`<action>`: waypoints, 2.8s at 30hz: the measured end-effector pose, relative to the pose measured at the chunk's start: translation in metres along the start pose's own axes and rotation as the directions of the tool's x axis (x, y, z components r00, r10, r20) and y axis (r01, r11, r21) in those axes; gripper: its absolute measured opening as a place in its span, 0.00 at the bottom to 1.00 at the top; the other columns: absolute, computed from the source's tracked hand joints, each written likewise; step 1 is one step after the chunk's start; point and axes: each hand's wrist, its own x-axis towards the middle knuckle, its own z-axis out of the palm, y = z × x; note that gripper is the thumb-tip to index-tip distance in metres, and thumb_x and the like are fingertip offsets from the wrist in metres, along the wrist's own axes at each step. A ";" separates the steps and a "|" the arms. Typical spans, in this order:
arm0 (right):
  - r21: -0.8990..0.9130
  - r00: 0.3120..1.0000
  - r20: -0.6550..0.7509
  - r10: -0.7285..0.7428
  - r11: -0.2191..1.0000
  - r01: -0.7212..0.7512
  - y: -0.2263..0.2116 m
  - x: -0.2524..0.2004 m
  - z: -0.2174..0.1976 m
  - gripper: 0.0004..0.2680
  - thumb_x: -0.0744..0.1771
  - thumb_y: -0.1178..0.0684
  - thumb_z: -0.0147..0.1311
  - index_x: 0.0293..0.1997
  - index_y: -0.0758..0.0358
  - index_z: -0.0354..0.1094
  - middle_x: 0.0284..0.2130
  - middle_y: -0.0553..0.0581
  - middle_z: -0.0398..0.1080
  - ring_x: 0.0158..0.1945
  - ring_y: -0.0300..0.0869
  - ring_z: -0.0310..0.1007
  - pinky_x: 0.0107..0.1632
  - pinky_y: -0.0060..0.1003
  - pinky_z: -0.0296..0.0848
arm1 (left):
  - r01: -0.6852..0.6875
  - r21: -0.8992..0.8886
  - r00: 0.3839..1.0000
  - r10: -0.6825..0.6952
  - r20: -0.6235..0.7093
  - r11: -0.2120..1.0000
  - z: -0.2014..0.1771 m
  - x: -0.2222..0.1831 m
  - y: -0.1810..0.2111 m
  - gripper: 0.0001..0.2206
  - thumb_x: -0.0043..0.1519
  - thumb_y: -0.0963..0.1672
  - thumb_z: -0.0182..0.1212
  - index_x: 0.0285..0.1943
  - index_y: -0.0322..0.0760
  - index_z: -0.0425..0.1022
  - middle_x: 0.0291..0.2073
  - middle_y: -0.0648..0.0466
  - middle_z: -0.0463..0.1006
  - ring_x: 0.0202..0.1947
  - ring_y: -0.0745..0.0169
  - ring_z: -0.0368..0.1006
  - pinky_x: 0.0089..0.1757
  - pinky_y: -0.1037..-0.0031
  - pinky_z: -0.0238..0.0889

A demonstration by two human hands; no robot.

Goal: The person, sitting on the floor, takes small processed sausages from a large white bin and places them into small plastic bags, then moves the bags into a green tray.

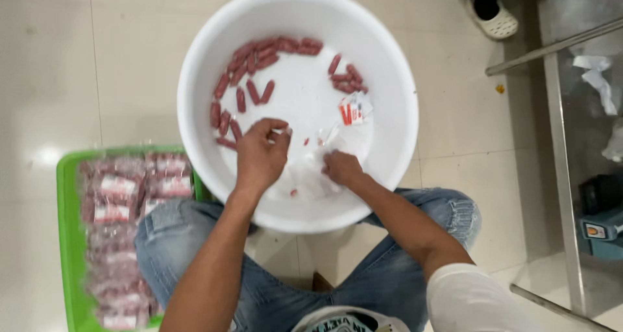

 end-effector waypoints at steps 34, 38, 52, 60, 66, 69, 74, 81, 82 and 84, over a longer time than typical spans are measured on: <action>0.863 0.844 -0.502 0.190 0.172 0.475 0.031 -0.010 -0.015 0.04 0.65 0.63 0.58 0.41 0.65 0.71 0.21 0.55 0.68 0.17 0.37 0.67 0.20 0.29 0.67 | 0.329 -0.430 0.940 -0.248 0.234 0.841 0.080 -0.004 -0.066 0.05 0.64 0.40 0.62 0.37 0.33 0.81 0.16 0.52 0.71 0.14 0.69 0.67 0.20 0.80 0.64; 0.752 0.876 -0.366 0.315 0.655 0.079 0.070 0.039 0.012 0.04 0.63 0.53 0.63 0.39 0.50 0.78 0.26 0.54 0.76 0.31 0.48 0.79 0.35 0.41 0.75 | 0.326 -0.536 0.944 -0.234 0.234 0.779 0.074 0.008 -0.058 0.04 0.64 0.40 0.61 0.43 0.33 0.80 0.21 0.54 0.74 0.19 0.73 0.72 0.23 0.84 0.73; 0.778 0.821 -0.567 -0.059 0.288 0.558 -0.016 -0.111 -0.117 0.07 0.68 0.63 0.58 0.49 0.70 0.72 0.26 0.56 0.70 0.24 0.39 0.73 0.28 0.31 0.75 | 0.221 -0.448 0.915 -0.025 0.403 0.866 0.072 -0.003 -0.031 0.08 0.57 0.37 0.68 0.44 0.28 0.78 0.21 0.50 0.76 0.19 0.70 0.72 0.22 0.82 0.68; 0.722 0.687 -0.691 0.225 0.172 0.670 -0.036 -0.110 -0.088 0.09 0.73 0.58 0.47 0.37 0.68 0.72 0.13 0.58 0.62 0.14 0.40 0.66 0.20 0.28 0.64 | 0.193 -0.552 0.964 -0.053 0.259 0.811 0.067 -0.012 -0.013 0.04 0.60 0.38 0.65 0.41 0.28 0.78 0.25 0.47 0.79 0.23 0.70 0.75 0.28 0.82 0.75; 0.834 0.818 -0.517 0.254 -0.064 0.547 -0.049 -0.138 -0.110 0.04 0.71 0.53 0.55 0.41 0.61 0.69 0.23 0.58 0.73 0.26 0.43 0.78 0.30 0.34 0.79 | 0.213 -0.658 0.977 -0.160 0.140 0.722 0.047 -0.017 0.016 0.04 0.63 0.38 0.62 0.42 0.26 0.76 0.27 0.45 0.80 0.26 0.64 0.79 0.30 0.72 0.80; 0.860 0.888 -0.434 0.153 -0.224 0.459 -0.044 -0.138 -0.108 0.04 0.66 0.65 0.60 0.41 0.65 0.71 0.30 0.61 0.77 0.36 0.48 0.81 0.41 0.41 0.82 | 0.284 -0.777 0.958 -0.194 0.210 0.562 0.043 -0.015 0.020 0.03 0.63 0.38 0.61 0.42 0.32 0.72 0.32 0.45 0.83 0.32 0.53 0.84 0.37 0.62 0.82; 0.670 0.707 -0.579 0.408 -0.257 0.697 -0.031 -0.128 -0.127 0.01 0.69 0.60 0.57 0.42 0.66 0.71 0.24 0.57 0.72 0.23 0.41 0.76 0.26 0.32 0.79 | 0.234 -0.713 0.971 -0.119 0.209 0.661 0.036 -0.024 0.035 0.11 0.58 0.35 0.65 0.44 0.32 0.68 0.31 0.44 0.81 0.29 0.53 0.83 0.34 0.66 0.82; 0.535 0.485 -0.836 0.257 0.182 0.825 -0.039 -0.148 -0.162 0.02 0.67 0.64 0.63 0.37 0.72 0.75 0.14 0.55 0.63 0.13 0.33 0.62 0.16 0.27 0.61 | 0.095 -0.452 0.953 0.051 0.299 0.887 0.010 -0.018 0.049 0.37 0.53 0.43 0.77 0.70 0.32 0.61 0.35 0.49 0.72 0.33 0.62 0.74 0.31 0.75 0.77; 0.518 0.519 -0.852 0.070 0.263 0.814 -0.045 -0.159 -0.169 0.01 0.67 0.63 0.62 0.37 0.68 0.76 0.26 0.56 0.70 0.37 0.43 0.69 0.43 0.36 0.65 | -0.026 -0.279 0.919 0.132 0.371 0.960 0.003 -0.023 0.063 0.43 0.51 0.48 0.76 0.74 0.40 0.54 0.48 0.46 0.72 0.45 0.58 0.74 0.41 0.70 0.73; 0.487 0.549 -0.828 -0.114 0.337 0.805 -0.054 -0.169 -0.175 0.01 0.67 0.62 0.61 0.38 0.64 0.76 0.39 0.57 0.78 0.61 0.52 0.75 0.70 0.45 0.69 | -0.161 -0.102 0.869 0.190 0.457 0.982 0.014 -0.026 0.060 0.49 0.49 0.53 0.75 0.78 0.47 0.47 0.62 0.43 0.72 0.56 0.54 0.73 0.51 0.65 0.68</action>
